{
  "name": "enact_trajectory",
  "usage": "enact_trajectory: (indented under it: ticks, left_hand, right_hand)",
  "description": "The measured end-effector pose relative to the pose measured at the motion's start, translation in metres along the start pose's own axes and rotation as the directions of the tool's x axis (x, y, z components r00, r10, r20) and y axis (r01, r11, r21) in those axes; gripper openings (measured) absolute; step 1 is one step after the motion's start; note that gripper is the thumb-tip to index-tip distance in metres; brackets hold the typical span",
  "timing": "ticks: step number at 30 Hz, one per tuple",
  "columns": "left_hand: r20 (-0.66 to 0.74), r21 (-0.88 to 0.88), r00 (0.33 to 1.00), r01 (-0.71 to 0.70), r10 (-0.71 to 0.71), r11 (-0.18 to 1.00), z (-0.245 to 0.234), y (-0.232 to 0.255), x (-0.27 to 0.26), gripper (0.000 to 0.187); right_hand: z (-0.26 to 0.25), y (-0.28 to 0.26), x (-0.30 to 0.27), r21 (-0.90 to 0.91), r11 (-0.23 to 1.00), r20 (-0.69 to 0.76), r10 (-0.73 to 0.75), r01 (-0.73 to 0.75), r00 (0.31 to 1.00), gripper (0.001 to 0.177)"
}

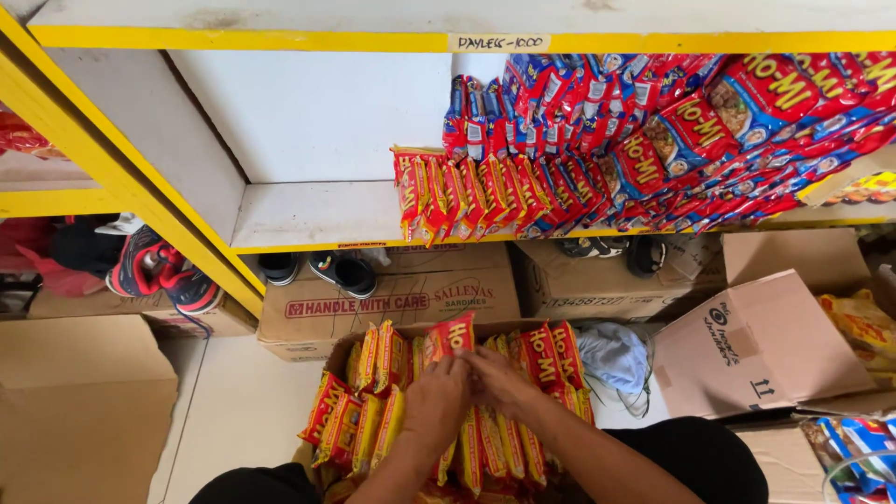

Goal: The person stocks a grocery store shelf with instant noodle packets from a cardboard box on the floor.

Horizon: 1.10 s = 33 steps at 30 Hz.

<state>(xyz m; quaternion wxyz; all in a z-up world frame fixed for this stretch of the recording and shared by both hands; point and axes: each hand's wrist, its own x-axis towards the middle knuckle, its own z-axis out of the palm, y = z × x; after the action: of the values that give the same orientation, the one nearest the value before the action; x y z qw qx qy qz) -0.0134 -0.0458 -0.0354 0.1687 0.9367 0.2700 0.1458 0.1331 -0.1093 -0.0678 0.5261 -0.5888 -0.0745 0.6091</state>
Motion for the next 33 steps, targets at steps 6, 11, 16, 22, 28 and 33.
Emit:
enact_trajectory:
  ticks: [6,11,16,22,28,33]
  left_hand:
    - [-0.053,0.067,0.982,-0.179,0.183,0.981,-0.032,0.033,0.007,0.032]
    - [-0.125,-0.003,0.973,-0.198,0.196,0.980,-0.041,0.036,0.013,0.032]
    - [-0.196,-0.264,0.979,-0.001,-0.053,0.964,-0.059,0.025,0.025,0.029]
    - [-0.470,-0.105,0.882,-0.033,-0.020,0.994,-0.090,0.016,0.030,0.050]
    - [-0.391,-0.185,0.917,0.001,-0.075,0.983,-0.079,-0.011,0.036,0.040]
    - [-0.285,-0.197,0.952,0.055,-0.111,0.979,-0.097,-0.022,0.053,0.041]
  right_hand:
    - [-0.011,-0.016,-0.001,0.111,0.982,-0.040,-0.150,0.153,0.988,0.027]
    - [-0.017,-0.030,0.002,0.185,0.934,-0.041,-0.304,0.307,0.952,0.025]
    - [-0.007,-0.059,-0.007,0.200,0.898,-0.042,-0.393,0.393,0.919,0.028]
    - [0.004,-0.071,-0.007,0.180,0.882,-0.048,-0.435,0.436,0.899,0.032]
    - [0.011,-0.078,-0.011,0.054,0.870,0.115,-0.492,0.489,0.863,0.042]
    - [0.031,-0.110,-0.018,-0.092,0.842,0.206,-0.506,0.532,0.837,0.059]
